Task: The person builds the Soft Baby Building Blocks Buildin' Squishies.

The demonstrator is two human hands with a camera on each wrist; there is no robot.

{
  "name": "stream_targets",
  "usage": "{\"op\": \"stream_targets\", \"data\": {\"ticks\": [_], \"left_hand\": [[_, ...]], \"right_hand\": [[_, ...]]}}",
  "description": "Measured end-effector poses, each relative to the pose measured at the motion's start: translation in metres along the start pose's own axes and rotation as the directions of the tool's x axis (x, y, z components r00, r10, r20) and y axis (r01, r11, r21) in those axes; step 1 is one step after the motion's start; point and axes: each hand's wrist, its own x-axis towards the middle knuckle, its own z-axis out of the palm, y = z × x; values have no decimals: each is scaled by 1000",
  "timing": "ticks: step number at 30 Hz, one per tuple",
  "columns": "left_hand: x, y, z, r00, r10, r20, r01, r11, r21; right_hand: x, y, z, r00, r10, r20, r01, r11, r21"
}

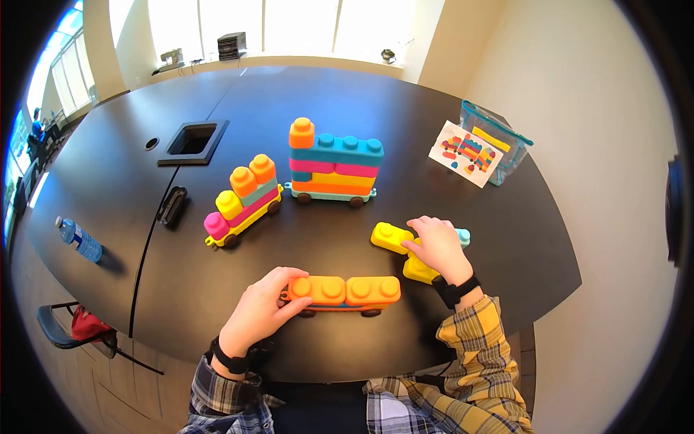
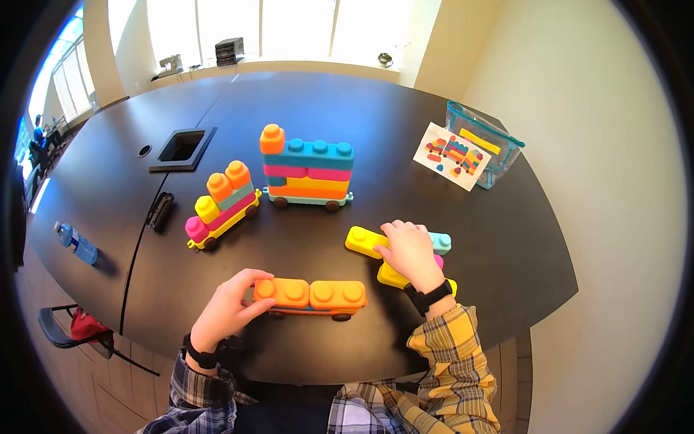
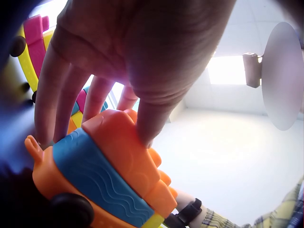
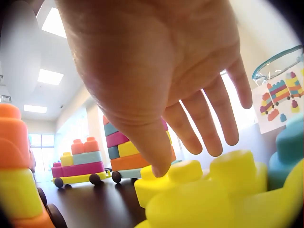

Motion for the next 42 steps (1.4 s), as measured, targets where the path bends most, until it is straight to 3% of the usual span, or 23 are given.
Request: {"op": "stream_targets", "data": {"ticks": [2,4,8,10,11,13,15,17,19,23,34,42], "left_hand": [[-1,-2,1,1000,-5,7,5,1000,5],[0,-8,3,998,66,-17,-65,996,54],[0,-3,-2,995,91,-37,-90,996,13],[1,-7,-3,994,96,-44,-93,993,66],[1,-10,-3,994,94,-48,-90,994,66],[1,-13,-3,999,38,5,-39,997,73],[2,-14,-1,999,44,-17,-43,998,48],[3,-14,0,998,53,-38,-52,998,23],[3,-16,0,999,35,-41,-33,999,36],[4,-22,3,997,46,-55,-48,999,-26],[5,-21,4,998,24,-51,-26,999,-43],[4,-19,5,999,11,-49,-13,999,-50]], "right_hand": [[4,3,5,999,8,37,-6,999,-53],[9,6,4,988,32,149,-34,999,14],[10,5,3,985,36,170,-48,996,69],[9,-5,-3,999,5,-41,2,982,189],[8,-11,-8,999,0,-40,7,982,189],[6,-36,-30,977,-21,-213,114,893,436],[-2,-64,-48,988,-1,-158,111,715,691],[-9,-86,-52,968,-139,-209,249,623,742],[-14,-106,-54,946,-239,-219,320,593,739],[-19,-123,-50,957,-277,-88,252,635,730],[-19,-132,-38,943,-322,-86,278,615,738],[-21,-134,-40,914,-387,-125,380,704,600]]}}
